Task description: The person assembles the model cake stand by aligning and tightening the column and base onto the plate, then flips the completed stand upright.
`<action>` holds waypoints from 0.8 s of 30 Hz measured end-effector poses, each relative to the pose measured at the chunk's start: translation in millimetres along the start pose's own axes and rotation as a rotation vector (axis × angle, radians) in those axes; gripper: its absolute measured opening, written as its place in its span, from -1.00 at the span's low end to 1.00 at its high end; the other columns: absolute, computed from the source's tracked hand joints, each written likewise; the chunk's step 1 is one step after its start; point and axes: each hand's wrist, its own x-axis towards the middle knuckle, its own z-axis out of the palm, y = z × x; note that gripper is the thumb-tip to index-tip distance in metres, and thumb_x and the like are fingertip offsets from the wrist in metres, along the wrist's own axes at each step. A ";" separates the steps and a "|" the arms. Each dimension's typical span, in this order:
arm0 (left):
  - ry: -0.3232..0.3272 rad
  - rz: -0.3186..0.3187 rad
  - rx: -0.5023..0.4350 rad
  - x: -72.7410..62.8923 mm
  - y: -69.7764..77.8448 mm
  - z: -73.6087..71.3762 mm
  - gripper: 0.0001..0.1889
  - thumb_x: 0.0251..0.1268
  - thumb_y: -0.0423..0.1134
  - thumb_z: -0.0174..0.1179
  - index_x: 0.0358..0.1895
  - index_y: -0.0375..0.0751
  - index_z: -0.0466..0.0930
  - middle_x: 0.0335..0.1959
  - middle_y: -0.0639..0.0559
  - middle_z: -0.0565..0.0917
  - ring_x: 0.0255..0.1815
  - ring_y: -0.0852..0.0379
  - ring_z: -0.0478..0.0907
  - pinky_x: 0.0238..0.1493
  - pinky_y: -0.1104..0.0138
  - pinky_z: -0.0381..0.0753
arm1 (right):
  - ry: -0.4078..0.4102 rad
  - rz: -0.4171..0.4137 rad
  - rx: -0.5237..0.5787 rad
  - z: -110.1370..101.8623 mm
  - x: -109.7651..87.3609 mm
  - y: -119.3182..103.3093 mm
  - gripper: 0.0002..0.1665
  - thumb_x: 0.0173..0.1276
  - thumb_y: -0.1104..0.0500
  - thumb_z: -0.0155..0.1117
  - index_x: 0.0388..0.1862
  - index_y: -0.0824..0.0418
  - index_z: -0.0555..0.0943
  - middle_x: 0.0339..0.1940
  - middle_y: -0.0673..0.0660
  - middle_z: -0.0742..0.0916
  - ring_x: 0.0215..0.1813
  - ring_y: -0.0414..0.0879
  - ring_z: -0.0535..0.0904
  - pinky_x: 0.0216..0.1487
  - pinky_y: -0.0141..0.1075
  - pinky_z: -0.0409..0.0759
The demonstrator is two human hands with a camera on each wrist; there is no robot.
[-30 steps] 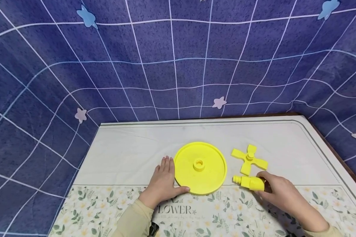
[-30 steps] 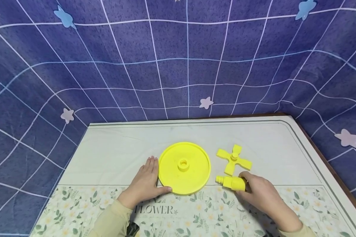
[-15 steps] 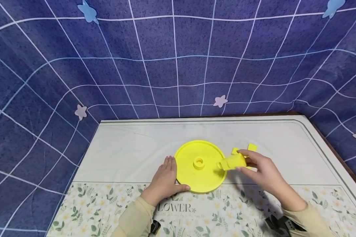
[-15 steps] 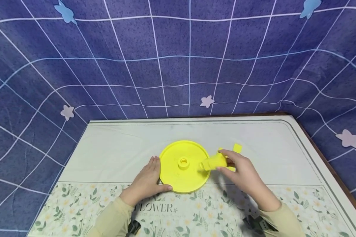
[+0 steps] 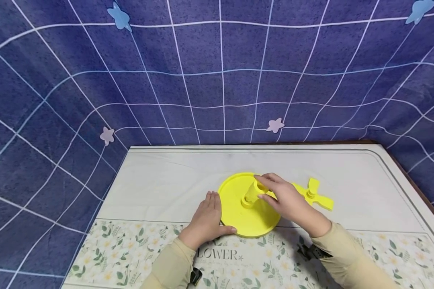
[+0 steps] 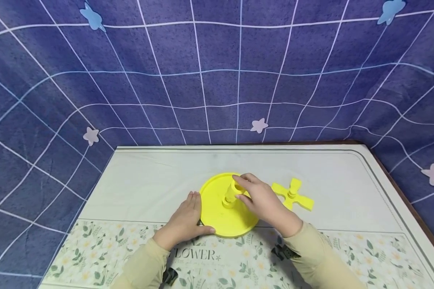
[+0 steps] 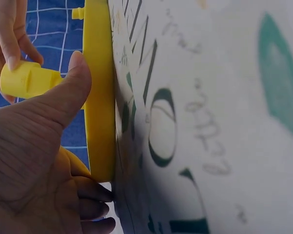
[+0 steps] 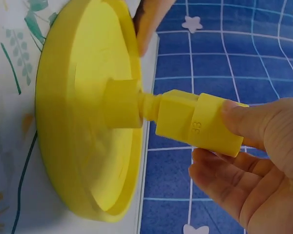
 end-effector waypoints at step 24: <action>-0.027 0.001 -0.035 -0.1 -0.4 0.2 0.24 0.09 0.31 0.30 0.47 -0.60 -0.16 0.51 -0.48 -0.09 0.54 -0.29 -0.20 0.48 0.01 0.05 | -0.009 0.018 -0.103 11.9 24.1 -16.6 -0.38 0.17 0.00 0.49 0.10 0.34 0.59 -0.19 0.18 0.75 -0.25 -0.01 0.67 -0.15 -0.15 0.65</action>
